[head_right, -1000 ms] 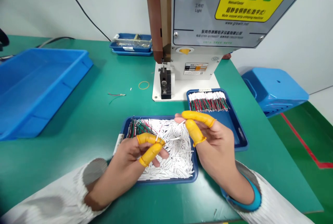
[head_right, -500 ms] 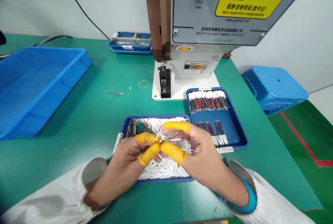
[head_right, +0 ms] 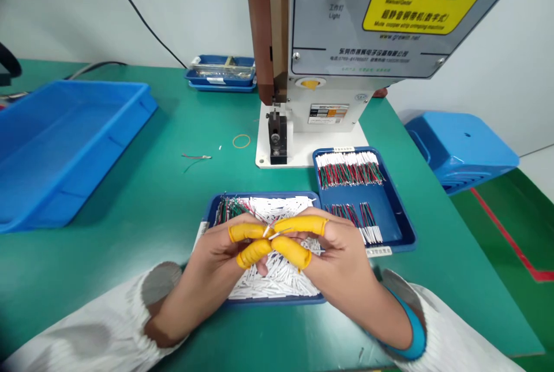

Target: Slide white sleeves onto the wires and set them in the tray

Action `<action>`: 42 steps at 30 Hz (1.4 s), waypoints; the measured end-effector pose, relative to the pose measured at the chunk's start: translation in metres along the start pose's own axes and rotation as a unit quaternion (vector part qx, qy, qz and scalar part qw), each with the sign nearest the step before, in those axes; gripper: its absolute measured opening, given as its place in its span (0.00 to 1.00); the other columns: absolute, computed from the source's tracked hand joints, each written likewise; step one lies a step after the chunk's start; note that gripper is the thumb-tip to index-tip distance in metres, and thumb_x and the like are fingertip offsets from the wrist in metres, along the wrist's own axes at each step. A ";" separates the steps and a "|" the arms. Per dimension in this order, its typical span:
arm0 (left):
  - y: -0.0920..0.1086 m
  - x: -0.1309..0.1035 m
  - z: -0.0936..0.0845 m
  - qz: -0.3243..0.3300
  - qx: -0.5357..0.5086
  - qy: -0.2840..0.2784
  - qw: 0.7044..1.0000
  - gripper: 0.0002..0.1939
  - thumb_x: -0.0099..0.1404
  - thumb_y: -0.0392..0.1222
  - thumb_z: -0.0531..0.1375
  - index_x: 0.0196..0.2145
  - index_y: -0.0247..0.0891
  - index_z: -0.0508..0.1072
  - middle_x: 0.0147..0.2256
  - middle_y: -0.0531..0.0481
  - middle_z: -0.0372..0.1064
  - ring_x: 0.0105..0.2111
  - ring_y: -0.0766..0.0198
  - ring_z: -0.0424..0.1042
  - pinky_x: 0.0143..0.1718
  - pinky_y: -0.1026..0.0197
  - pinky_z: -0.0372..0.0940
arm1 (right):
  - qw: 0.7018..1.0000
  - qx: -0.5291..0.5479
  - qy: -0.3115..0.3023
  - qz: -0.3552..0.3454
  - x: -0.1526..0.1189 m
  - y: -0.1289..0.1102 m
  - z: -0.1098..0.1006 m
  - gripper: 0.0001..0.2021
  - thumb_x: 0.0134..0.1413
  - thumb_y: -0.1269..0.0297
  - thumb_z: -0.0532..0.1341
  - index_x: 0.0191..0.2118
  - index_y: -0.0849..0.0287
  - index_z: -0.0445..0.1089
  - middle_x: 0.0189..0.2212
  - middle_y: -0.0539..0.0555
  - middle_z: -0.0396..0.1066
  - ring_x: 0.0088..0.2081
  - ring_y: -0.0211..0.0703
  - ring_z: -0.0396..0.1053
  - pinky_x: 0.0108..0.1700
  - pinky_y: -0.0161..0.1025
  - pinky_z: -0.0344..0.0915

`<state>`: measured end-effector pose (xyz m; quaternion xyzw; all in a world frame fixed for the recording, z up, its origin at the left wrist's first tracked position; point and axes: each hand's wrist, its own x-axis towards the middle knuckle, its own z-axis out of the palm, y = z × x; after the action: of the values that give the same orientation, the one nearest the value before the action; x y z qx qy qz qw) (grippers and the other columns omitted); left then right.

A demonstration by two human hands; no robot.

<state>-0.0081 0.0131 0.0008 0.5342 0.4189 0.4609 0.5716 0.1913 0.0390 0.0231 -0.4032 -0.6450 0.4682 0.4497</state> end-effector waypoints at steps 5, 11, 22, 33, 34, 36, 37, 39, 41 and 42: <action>0.002 -0.001 0.006 -0.089 -0.151 0.025 0.984 0.13 0.57 0.40 0.75 0.32 0.33 0.75 0.27 0.52 0.73 0.24 0.69 0.74 0.28 0.68 0.74 | 0.997 0.043 -0.047 0.035 0.001 0.000 0.002 0.06 0.54 0.72 0.72 0.36 0.52 0.83 0.32 0.51 0.78 0.33 0.37 0.76 0.35 0.31 0.72; 0.005 -0.002 0.007 -0.100 -0.196 0.029 0.975 0.21 0.49 0.34 0.78 0.40 0.35 0.77 0.27 0.55 0.74 0.24 0.70 0.75 0.28 0.71 0.73 | 0.985 0.126 -0.085 0.085 -0.001 0.002 0.005 0.10 0.54 0.73 0.72 0.38 0.49 0.84 0.33 0.49 0.77 0.32 0.34 0.75 0.34 0.27 0.73; 0.014 -0.007 0.005 -0.058 0.017 0.006 0.998 0.07 0.67 0.41 0.66 0.38 0.34 0.76 0.34 0.46 0.77 0.30 0.66 0.76 0.31 0.66 0.74 | 0.986 0.135 -0.026 0.098 0.000 0.004 0.005 0.05 0.51 0.70 0.74 0.35 0.54 0.82 0.31 0.51 0.79 0.32 0.38 0.76 0.34 0.32 0.74; 0.014 -0.010 0.007 -0.026 0.064 0.025 0.997 0.04 0.66 0.38 0.64 0.39 0.36 0.77 0.36 0.47 0.77 0.30 0.67 0.76 0.30 0.67 0.74 | 0.993 0.108 -0.011 0.054 0.001 -0.004 0.003 0.07 0.52 0.74 0.72 0.34 0.54 0.83 0.31 0.51 0.79 0.31 0.36 0.75 0.33 0.30 0.74; 0.015 -0.010 0.007 -0.032 0.065 0.020 0.997 0.05 0.67 0.39 0.63 0.39 0.36 0.76 0.36 0.47 0.77 0.30 0.67 0.76 0.29 0.67 0.74 | 0.991 0.112 -0.012 0.065 0.001 -0.003 0.003 0.07 0.52 0.73 0.72 0.35 0.53 0.83 0.30 0.51 0.79 0.31 0.36 0.75 0.33 0.30 0.73; 0.014 -0.011 0.006 -0.031 0.079 0.011 0.996 0.05 0.68 0.39 0.63 0.40 0.36 0.76 0.37 0.47 0.77 0.30 0.67 0.76 0.29 0.68 0.74 | 0.988 0.132 -0.005 0.084 0.000 -0.002 0.003 0.09 0.52 0.73 0.73 0.37 0.51 0.83 0.31 0.50 0.79 0.30 0.36 0.75 0.33 0.31 0.74; 0.014 -0.011 0.005 -0.024 0.092 0.007 0.995 0.04 0.68 0.38 0.63 0.40 0.36 0.76 0.36 0.48 0.76 0.31 0.67 0.76 0.29 0.68 0.74 | 0.987 0.138 -0.003 0.088 0.000 -0.002 0.003 0.09 0.52 0.72 0.73 0.38 0.50 0.83 0.32 0.50 0.79 0.30 0.37 0.75 0.33 0.32 0.74; 0.012 -0.012 0.005 -0.006 0.118 0.001 0.993 0.04 0.67 0.35 0.63 0.40 0.37 0.76 0.35 0.49 0.75 0.32 0.67 0.76 0.31 0.68 0.74 | 0.987 0.132 -0.010 0.087 0.000 -0.002 0.003 0.07 0.51 0.69 0.74 0.37 0.52 0.83 0.31 0.51 0.78 0.29 0.37 0.75 0.32 0.33 0.74; 0.011 -0.012 0.005 -0.001 0.126 -0.011 0.992 0.03 0.68 0.34 0.61 0.40 0.36 0.75 0.35 0.49 0.74 0.32 0.67 0.76 0.30 0.69 0.73 | 0.989 0.115 -0.028 0.089 0.000 -0.002 0.002 0.04 0.50 0.67 0.75 0.34 0.54 0.83 0.31 0.52 0.77 0.30 0.39 0.75 0.31 0.34 0.74; 0.011 -0.012 0.005 -0.003 0.124 -0.020 0.992 0.03 0.69 0.34 0.59 0.40 0.36 0.74 0.35 0.48 0.74 0.31 0.67 0.76 0.30 0.69 0.73 | 0.989 0.110 -0.036 0.093 0.001 -0.002 0.002 0.04 0.50 0.66 0.76 0.33 0.54 0.83 0.30 0.52 0.77 0.31 0.40 0.75 0.30 0.34 0.74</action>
<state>-0.0065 0.0005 0.0117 0.6085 0.4632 0.3932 0.5105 0.1889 0.0385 0.0250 -0.3919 -0.5650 0.5904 0.4226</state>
